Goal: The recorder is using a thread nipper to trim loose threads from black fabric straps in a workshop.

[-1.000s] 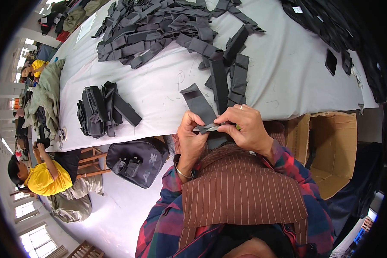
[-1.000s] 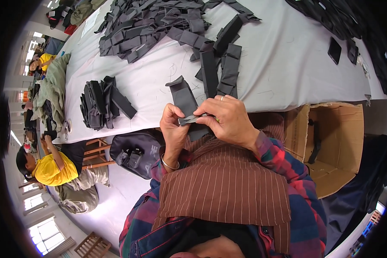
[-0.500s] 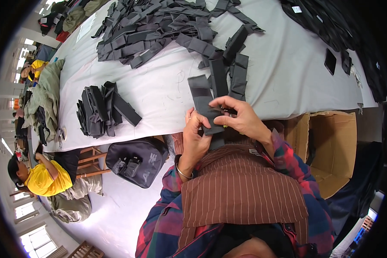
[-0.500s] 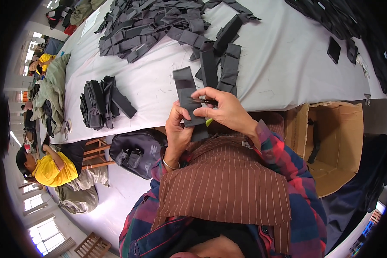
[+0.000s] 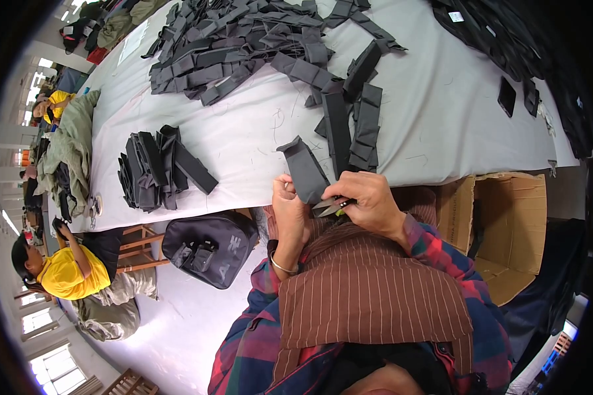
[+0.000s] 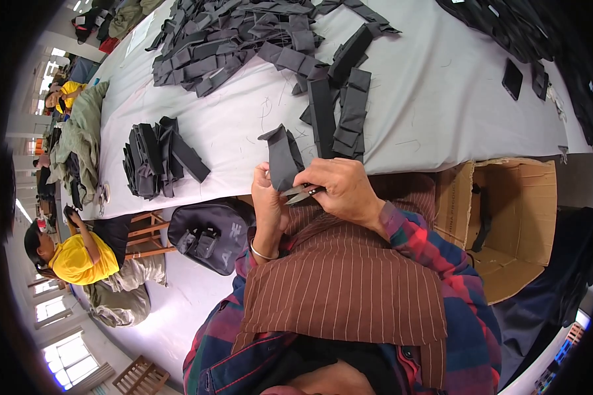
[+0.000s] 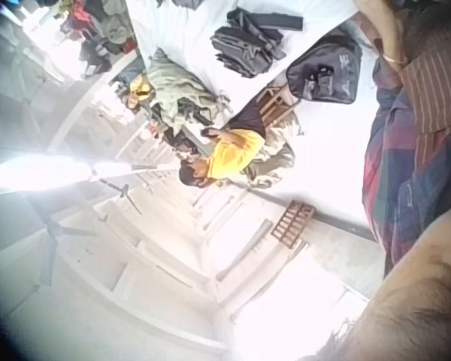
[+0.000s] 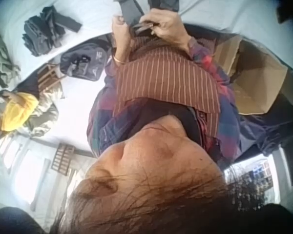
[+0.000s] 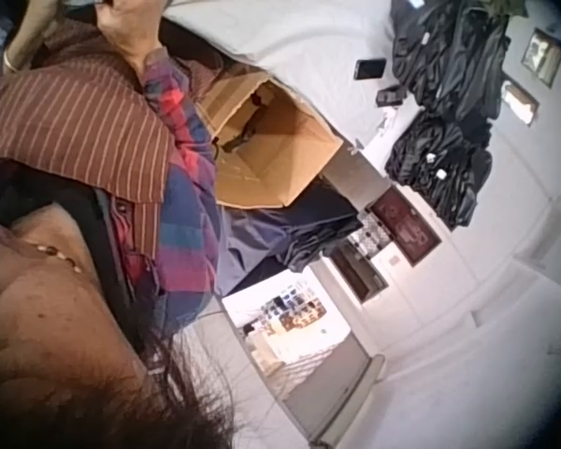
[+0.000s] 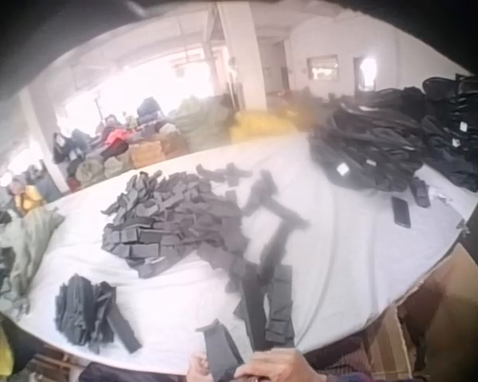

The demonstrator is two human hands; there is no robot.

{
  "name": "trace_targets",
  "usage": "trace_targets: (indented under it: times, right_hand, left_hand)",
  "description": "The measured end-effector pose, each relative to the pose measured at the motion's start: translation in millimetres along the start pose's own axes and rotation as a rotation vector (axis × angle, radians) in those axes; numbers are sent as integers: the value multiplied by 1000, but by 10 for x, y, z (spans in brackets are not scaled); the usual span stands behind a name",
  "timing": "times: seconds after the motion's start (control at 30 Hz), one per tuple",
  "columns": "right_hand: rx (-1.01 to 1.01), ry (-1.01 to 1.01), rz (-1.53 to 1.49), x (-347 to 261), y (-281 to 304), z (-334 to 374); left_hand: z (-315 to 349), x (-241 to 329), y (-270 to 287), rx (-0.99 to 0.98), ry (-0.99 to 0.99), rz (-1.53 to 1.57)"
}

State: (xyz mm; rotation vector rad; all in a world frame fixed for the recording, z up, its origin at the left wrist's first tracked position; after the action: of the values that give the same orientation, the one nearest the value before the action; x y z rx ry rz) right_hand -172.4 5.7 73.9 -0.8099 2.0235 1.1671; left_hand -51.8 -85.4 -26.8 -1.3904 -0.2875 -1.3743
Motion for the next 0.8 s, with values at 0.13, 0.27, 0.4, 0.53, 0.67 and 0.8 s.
trace_targets:
  times: [0.13, 0.27, 0.4, 0.53, 0.67, 0.8]
  right_hand:
    - [-4, 55, 118, 6, -41, 30]
    - [10, 24, 148, 19, -6, 35]
    - [-57, 9, 94, 34, -32, 56]
    - [0, -160, -27, 32, 118, 23]
    - [95, -230, 136, 165, 223, 73]
    - [147, -182, 224, 114, 247, 59]
  left_hand:
    - [40, -42, -118, -212, 136, 100]
    - [198, 225, -486, -302, 202, 354]
    - [138, 71, -318, -243, 176, 209]
    - [96, 100, -280, -218, 83, 85]
    - [102, 155, -290, -204, 39, 41]
    - [109, 138, -291, -203, 47, 16]
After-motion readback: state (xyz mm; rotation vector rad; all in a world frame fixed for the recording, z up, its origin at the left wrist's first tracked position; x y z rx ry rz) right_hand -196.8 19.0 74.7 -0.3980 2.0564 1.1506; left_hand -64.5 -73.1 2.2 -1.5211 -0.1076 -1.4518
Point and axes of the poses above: each hand's wrist, its own z-axis away from the middle knuckle, its own y-axis out of the back of the hand, x = y × z, the point moved 7 cm from there along -z, towards the middle knuckle, and after that the axes turned 2 degrees about -x, right-handed, at the moved point
